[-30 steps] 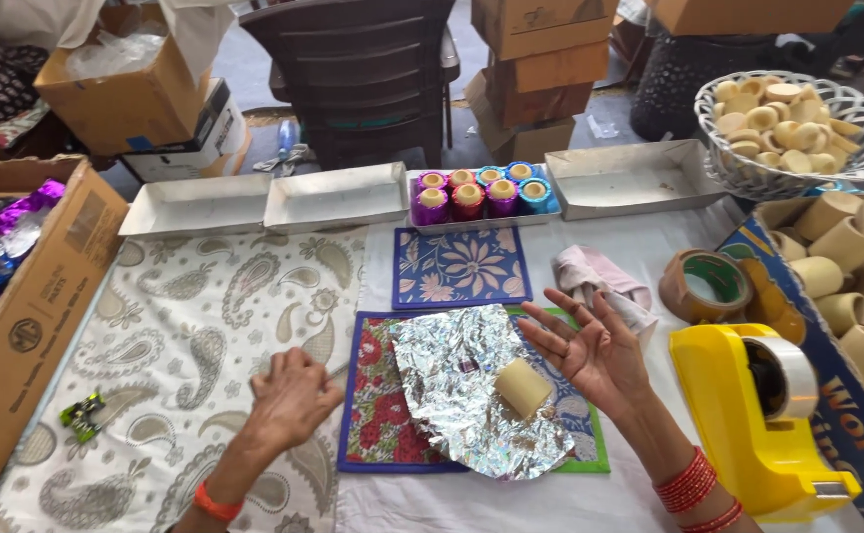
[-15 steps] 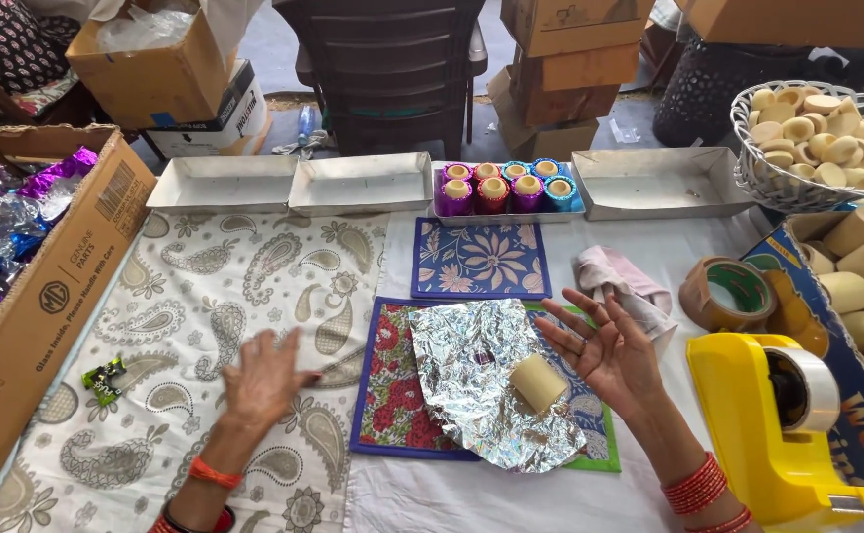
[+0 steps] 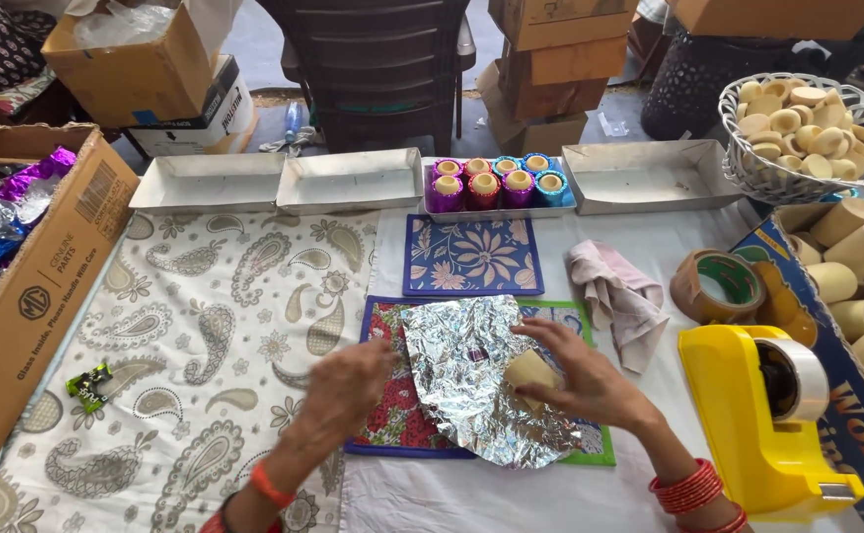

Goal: Wrapping clay cups in decorative foil and wiping them with a cloth.

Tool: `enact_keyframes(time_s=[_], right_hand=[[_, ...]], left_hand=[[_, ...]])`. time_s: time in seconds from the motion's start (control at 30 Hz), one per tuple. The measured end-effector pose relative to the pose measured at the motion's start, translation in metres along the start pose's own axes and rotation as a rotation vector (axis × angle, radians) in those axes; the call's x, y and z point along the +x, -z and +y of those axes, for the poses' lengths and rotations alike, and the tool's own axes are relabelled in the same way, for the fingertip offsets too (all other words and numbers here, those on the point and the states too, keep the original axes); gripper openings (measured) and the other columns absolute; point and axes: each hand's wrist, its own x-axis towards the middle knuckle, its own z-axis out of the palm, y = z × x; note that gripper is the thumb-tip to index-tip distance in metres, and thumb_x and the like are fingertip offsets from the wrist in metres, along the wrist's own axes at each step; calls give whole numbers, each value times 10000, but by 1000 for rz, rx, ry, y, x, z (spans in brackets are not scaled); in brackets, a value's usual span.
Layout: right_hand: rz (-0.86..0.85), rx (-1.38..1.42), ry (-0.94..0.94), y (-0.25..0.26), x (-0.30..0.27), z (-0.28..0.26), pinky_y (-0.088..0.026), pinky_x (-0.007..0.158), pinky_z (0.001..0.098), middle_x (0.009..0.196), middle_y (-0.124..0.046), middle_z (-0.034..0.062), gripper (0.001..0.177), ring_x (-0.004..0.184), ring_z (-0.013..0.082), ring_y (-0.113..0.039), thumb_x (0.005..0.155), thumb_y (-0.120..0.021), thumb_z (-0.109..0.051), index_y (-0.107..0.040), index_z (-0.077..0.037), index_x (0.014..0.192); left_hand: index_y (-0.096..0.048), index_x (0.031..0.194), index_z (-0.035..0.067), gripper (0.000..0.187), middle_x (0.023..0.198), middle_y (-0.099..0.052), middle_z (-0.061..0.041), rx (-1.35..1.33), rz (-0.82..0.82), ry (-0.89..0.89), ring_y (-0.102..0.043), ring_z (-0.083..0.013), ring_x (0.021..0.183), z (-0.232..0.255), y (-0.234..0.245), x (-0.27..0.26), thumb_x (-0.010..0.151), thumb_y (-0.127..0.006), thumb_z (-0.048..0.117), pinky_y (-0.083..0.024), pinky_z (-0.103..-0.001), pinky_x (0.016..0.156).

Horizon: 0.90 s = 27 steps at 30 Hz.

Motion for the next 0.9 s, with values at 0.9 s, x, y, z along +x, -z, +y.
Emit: enact_keyframes(time_s=[0.9], right_hand=[[289,119,207,-13,4,18,-537,1076,418,1398,-618,152,684,1276,312,-637,797,-855,-156,-496,-79,1375]], left_hand=[[-656,1158,69,273,1207,-704,-117,-821,102,-57,-738,-226,1050,54,-62,110,891,-691,22,-658,-332,868]])
